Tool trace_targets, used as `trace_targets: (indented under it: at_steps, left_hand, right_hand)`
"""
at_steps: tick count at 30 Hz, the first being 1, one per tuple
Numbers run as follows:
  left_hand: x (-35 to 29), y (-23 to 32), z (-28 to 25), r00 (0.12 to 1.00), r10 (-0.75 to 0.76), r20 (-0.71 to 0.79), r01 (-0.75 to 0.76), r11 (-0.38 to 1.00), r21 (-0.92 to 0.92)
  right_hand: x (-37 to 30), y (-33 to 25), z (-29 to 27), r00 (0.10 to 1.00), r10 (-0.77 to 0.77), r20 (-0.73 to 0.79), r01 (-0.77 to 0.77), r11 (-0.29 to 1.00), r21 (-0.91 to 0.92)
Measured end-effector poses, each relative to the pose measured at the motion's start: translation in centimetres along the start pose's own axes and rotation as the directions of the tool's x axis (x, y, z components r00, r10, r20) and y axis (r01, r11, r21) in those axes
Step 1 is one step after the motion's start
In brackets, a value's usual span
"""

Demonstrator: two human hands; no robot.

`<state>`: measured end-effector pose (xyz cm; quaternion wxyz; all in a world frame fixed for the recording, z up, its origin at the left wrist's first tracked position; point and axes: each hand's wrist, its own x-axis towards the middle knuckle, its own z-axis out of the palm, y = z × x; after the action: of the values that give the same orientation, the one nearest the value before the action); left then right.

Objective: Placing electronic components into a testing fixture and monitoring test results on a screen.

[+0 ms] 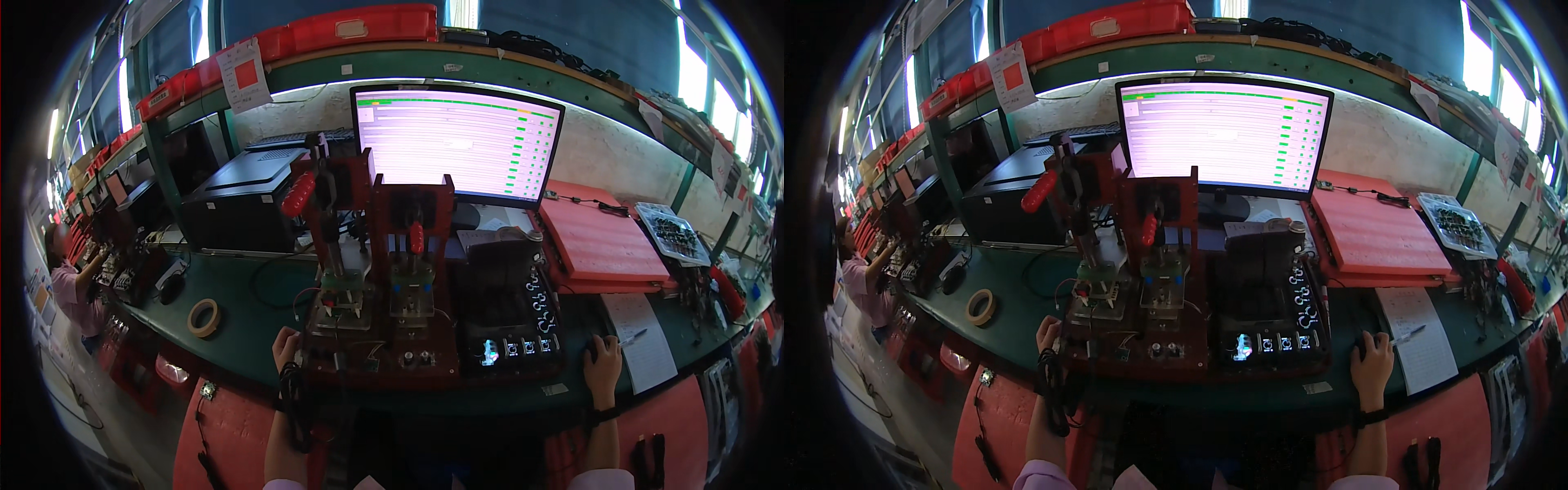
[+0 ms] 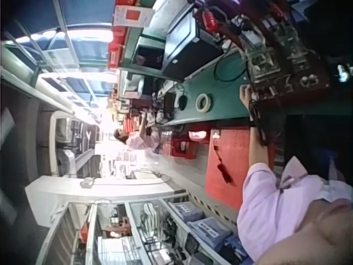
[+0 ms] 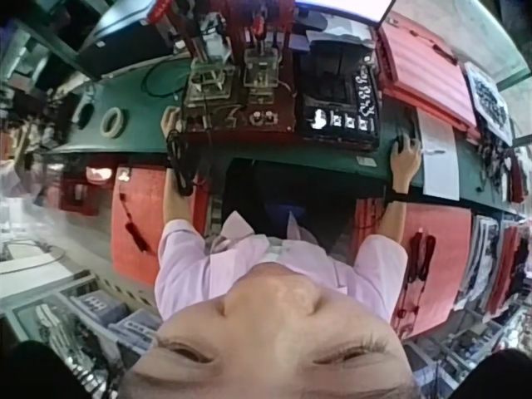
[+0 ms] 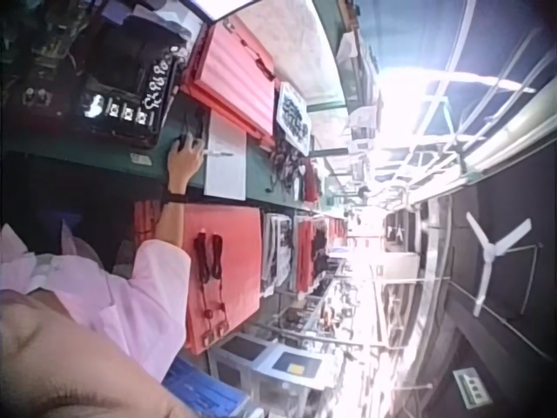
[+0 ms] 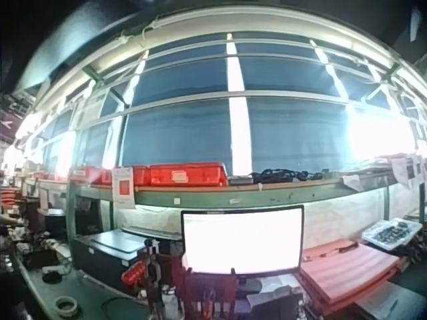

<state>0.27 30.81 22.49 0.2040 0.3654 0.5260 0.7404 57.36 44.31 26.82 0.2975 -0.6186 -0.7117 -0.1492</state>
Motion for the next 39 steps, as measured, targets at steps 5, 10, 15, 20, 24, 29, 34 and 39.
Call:
trace_targets:
  at_steps: [5, 10, 15, 20, 24, 29, 34, 39]
  left_hand:
    - [-0.3, 0.7, 0.0, 1.000, -0.008, 0.005, 0.008, 0.999, 0.037]
    - [-0.3, 0.0, -0.2, 1.000, -0.005, 0.007, 0.005, 1.000, 0.003]
    - [-0.3, 0.8, 0.6, 1.000, 0.026, 0.011, -0.026, 0.999, 0.025]
    - [-0.3, 0.3, -0.3, 0.999, -0.034, 0.009, 0.035, 0.998, -0.044]
    - [-0.2, 0.2, 0.1, 0.999, -0.047, 0.023, 0.050, 0.993, -0.105]
    - [-0.4, 1.0, 0.8, 1.000, -0.022, 0.010, 0.023, 0.991, -0.130]
    - [0.1, 0.4, 0.0, 1.000, -0.023, 0.020, 0.024, 0.998, -0.057]
    - [0.4, 0.0, -0.5, 0.999, -0.038, 0.009, 0.038, 0.999, -0.037]
  right_hand:
    - [-0.1, -0.1, 0.0, 1.000, -0.011, -0.006, 0.011, 1.000, 0.002]
    - [0.0, 0.0, 0.2, 1.000, -0.024, -0.006, 0.024, 0.999, 0.029]
    - [0.4, 0.2, 0.0, 0.997, -0.074, 0.015, 0.072, 0.990, 0.121]
    - [0.6, 0.0, 0.2, 0.996, -0.087, 0.037, 0.078, 0.978, 0.192]
    - [0.4, 0.5, 0.2, 0.994, -0.107, 0.029, 0.099, 0.976, 0.195]
    - [0.5, 0.2, 0.1, 0.993, -0.110, 0.042, 0.098, 0.973, 0.211]
    - [0.4, 0.4, 0.3, 0.993, -0.103, 0.057, 0.088, 0.973, 0.214]
    - [0.4, 0.5, 0.3, 0.992, -0.108, 0.058, 0.094, 0.975, 0.204]
